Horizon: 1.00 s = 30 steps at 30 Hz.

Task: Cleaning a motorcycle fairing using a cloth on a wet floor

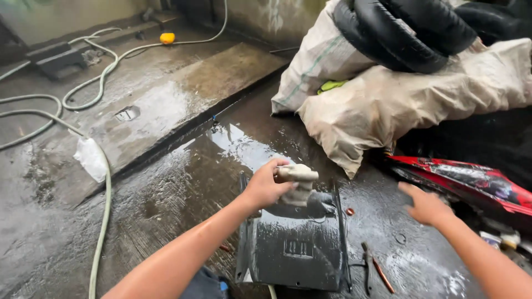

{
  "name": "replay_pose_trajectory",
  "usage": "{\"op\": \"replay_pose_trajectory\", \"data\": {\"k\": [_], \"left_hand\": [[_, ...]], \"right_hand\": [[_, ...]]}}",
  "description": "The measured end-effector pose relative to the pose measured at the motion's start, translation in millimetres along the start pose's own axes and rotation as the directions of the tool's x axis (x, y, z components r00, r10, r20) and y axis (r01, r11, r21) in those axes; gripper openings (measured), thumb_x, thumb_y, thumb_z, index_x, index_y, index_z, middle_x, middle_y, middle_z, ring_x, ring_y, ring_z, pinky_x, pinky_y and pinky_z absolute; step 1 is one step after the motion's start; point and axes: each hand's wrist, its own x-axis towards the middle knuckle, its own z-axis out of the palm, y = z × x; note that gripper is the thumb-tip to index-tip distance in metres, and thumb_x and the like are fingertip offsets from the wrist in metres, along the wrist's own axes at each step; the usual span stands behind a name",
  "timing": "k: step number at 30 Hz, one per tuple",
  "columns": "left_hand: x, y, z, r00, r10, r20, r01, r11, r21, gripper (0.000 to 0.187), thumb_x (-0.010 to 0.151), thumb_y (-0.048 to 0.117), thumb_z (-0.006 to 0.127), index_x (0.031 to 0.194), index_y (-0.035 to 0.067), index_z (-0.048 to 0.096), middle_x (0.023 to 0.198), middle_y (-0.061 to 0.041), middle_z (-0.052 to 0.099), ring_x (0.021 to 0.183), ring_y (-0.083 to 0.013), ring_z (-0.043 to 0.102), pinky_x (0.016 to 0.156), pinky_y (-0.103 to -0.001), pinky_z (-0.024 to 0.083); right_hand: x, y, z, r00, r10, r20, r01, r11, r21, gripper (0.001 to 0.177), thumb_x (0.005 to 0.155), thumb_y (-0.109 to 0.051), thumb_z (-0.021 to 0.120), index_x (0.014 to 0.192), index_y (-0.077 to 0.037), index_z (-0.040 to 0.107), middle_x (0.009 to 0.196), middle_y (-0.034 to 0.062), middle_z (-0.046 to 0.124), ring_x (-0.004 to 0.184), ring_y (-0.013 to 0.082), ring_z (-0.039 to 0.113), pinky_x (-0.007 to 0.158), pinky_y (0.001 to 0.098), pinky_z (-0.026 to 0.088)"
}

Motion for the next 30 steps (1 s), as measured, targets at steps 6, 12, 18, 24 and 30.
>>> {"op": "replay_pose_trajectory", "data": {"k": [6,12,18,24,30], "left_hand": [[7,-38,23,0.989,0.122,-0.083,-0.130,0.987,-0.099,0.049,0.073,0.014,0.084,0.120,0.015,0.072,0.100,-0.016,0.075,0.097,-0.0257,0.072,0.088,-0.041,0.059],[2,-31,31,0.968,0.227,-0.103,-0.248,0.922,-0.298,0.035,0.081,0.015,0.087,0.113,0.016,0.073,0.081,-0.006,0.063,0.077,-0.0133,0.066,0.062,-0.029,0.062],[-6,-27,18,0.963,0.265,-0.047,-0.257,0.959,0.123,0.044,0.090,0.029,0.078,0.132,0.024,0.067,0.115,-0.018,0.074,0.101,-0.0350,0.076,0.080,-0.043,0.067],[-13,-10,49,0.959,0.213,0.187,-0.204,0.058,0.977,0.055,0.100,0.029,0.064,0.150,0.011,0.050,0.159,-0.027,0.039,0.146,-0.0479,0.035,0.105,-0.066,0.043],[14,-47,66,0.970,0.239,0.034,0.063,-0.387,0.920,0.076,0.106,0.033,0.052,0.167,0.012,0.012,0.172,-0.025,0.005,0.153,-0.0490,-0.001,0.113,-0.070,0.025]], "right_hand": [[-94,-52,-219,0.861,-0.171,-0.479,0.486,-0.001,0.874,0.036,0.079,-0.023,0.086,0.113,-0.013,0.078,0.103,0.0111,0.080,0.102,0.0243,0.073,0.094,0.0424,0.055],[-176,-131,-282,0.880,-0.229,-0.417,0.143,-0.708,0.691,0.050,0.080,0.001,0.082,0.126,-0.001,0.063,0.109,0.0137,0.075,0.097,0.0230,0.072,0.086,0.0438,0.061],[-187,-118,-299,0.898,0.069,-0.434,0.409,-0.497,0.766,0.035,0.081,0.007,0.078,0.113,-0.006,0.071,0.096,0.0073,0.070,0.088,0.0165,0.064,0.083,0.0339,0.058],[-191,-134,-291,0.662,0.068,-0.746,0.736,0.127,0.665,0.063,0.078,0.011,0.072,0.139,-0.003,0.060,0.131,0.0254,0.066,0.116,0.0463,0.063,0.098,0.0553,0.053],[-229,-145,-302,0.636,-0.188,-0.748,0.765,0.025,0.644,0.071,0.079,0.010,0.061,0.141,-0.025,0.065,0.149,0.0095,0.055,0.129,0.0363,0.057,0.105,0.0464,0.052]]}}
